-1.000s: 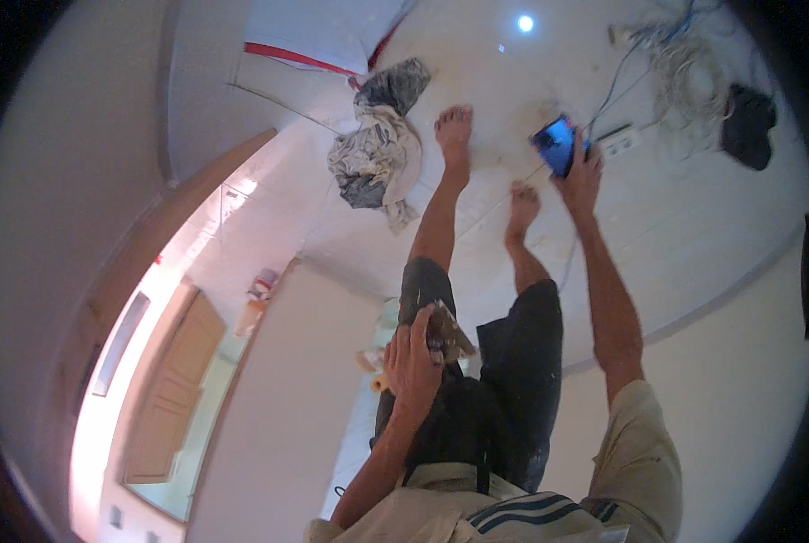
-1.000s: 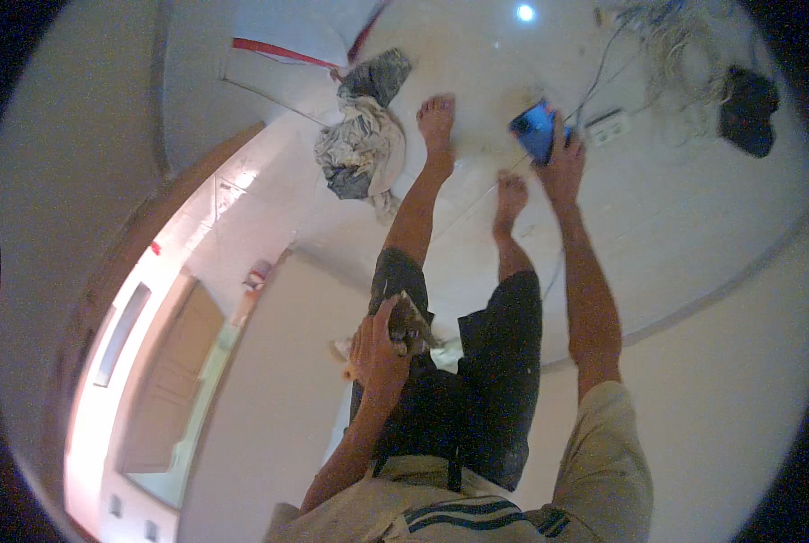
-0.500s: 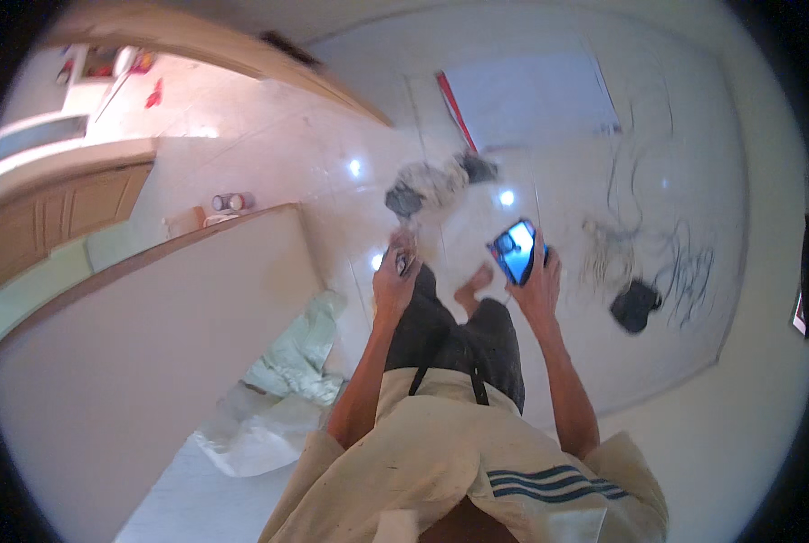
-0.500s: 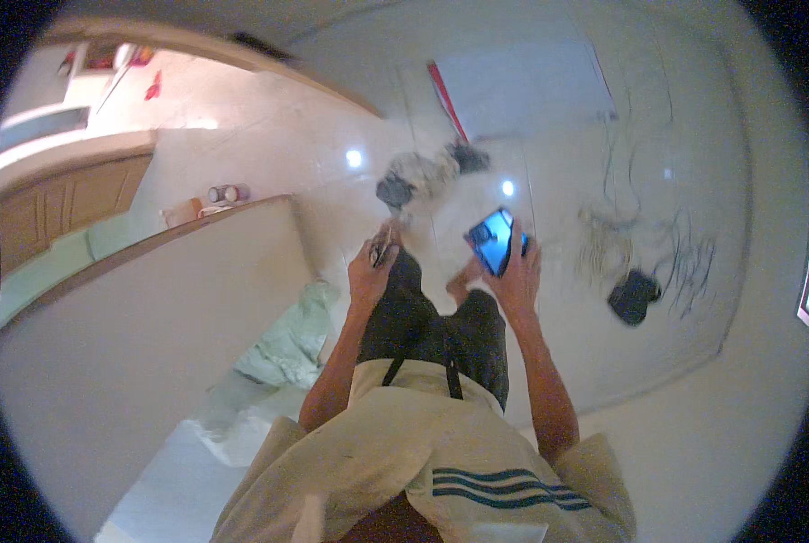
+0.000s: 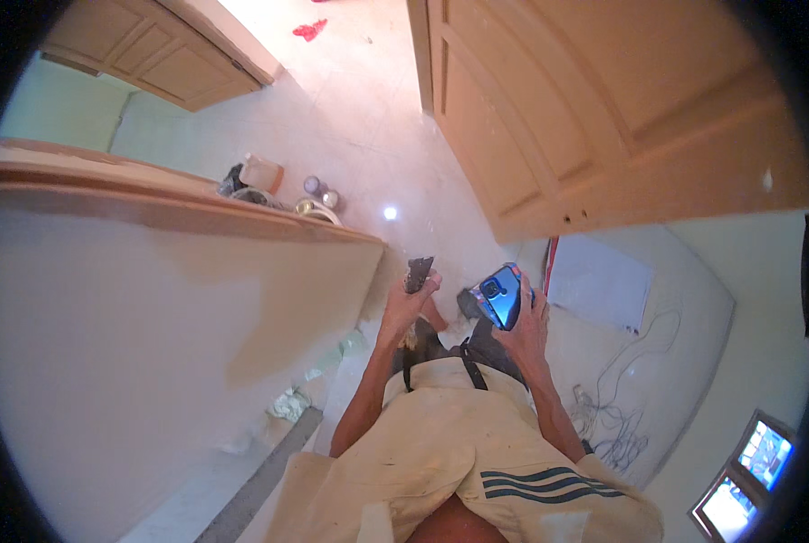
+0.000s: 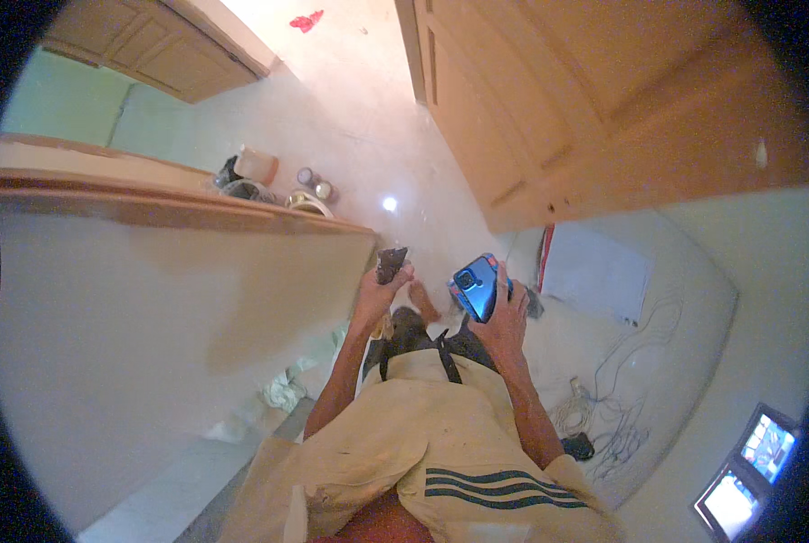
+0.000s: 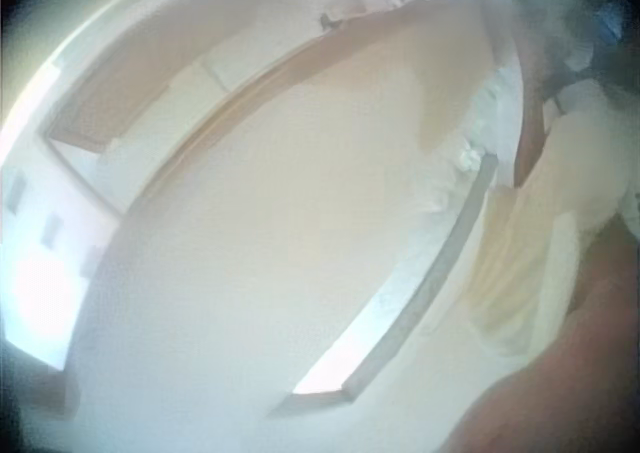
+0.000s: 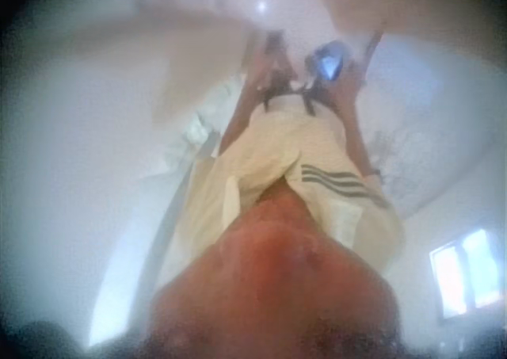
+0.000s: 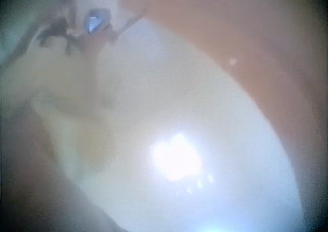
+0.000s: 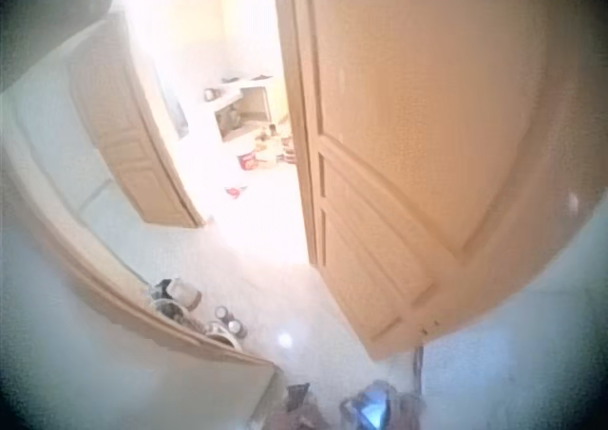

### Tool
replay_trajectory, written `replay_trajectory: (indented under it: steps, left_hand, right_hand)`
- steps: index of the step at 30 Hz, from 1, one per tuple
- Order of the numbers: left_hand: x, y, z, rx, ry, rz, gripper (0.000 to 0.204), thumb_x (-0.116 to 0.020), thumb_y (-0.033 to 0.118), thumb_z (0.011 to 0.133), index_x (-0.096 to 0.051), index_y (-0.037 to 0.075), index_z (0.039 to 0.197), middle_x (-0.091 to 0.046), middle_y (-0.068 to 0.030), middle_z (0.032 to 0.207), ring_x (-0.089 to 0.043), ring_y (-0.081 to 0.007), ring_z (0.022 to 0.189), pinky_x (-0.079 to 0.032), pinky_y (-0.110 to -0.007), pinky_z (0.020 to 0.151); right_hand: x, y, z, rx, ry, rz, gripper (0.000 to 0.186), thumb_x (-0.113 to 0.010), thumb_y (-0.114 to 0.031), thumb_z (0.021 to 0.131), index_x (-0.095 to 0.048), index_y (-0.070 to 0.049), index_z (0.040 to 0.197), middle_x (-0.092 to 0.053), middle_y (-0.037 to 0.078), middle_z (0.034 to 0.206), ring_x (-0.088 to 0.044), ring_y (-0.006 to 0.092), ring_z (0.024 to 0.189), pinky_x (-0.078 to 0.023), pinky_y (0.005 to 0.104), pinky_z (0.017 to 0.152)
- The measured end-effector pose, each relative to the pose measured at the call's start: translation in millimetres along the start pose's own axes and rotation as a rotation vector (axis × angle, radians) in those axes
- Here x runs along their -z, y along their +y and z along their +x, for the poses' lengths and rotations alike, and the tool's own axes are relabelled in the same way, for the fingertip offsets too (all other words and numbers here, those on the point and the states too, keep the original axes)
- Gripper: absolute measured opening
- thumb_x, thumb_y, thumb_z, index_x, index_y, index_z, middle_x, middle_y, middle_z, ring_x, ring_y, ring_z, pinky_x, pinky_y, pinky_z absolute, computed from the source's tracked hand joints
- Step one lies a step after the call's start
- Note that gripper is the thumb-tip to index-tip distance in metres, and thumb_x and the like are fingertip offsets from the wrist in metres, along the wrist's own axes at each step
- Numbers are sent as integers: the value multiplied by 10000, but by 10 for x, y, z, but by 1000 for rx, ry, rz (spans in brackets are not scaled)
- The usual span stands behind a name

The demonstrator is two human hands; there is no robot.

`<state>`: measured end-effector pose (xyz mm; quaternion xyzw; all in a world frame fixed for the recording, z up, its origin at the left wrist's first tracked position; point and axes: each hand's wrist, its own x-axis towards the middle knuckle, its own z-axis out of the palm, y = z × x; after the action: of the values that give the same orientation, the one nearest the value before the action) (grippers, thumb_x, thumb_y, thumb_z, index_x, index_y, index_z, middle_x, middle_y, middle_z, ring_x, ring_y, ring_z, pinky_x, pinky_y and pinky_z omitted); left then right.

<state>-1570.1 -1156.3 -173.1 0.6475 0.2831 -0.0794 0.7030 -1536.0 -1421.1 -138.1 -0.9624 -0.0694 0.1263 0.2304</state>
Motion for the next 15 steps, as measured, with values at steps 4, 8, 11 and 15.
replay_trajectory:
  steps: [4,8,11,15]
  left_hand:
    - [275,684,600,72,96,-15,404,-820,411,956,-749,36,1087,-694,15,916,-570,-94,772,-474,-303,682]
    - [750,817,1417,51,234,-133,439,-832,447,938,-764,56,1126,-751,13,959,-513,-70,688,-418,-285,602]
    - [861,1202,1789,74,410,-270,440,-834,445,936,-769,72,1162,-775,3,982,-463,-54,633,-374,-267,559]
    - [1365,1798,2405,61,616,-412,529,-802,416,972,-708,-17,1262,-798,-43,1069,-534,-56,670,-402,-237,592]
  right_hand:
    - [150,-714,1029,97,-113,-31,1382,-947,-210,552,-211,-170,1720,-466,250,1420,-474,472,1332,-419,562,1152]
    - [166,-1627,2281,258,-198,-54,1406,-960,-188,552,-182,-173,1723,-458,266,1407,-476,489,1317,-431,564,1140]
    - [-18,-1989,3274,457,-232,-10,1410,-970,-188,550,-186,-168,1721,-469,259,1378,-487,486,1300,-430,571,1141]
    - [13,-3067,4658,617,-320,-73,1350,-963,-233,559,-256,-149,1706,-499,247,1355,-508,466,1291,-473,560,1102]
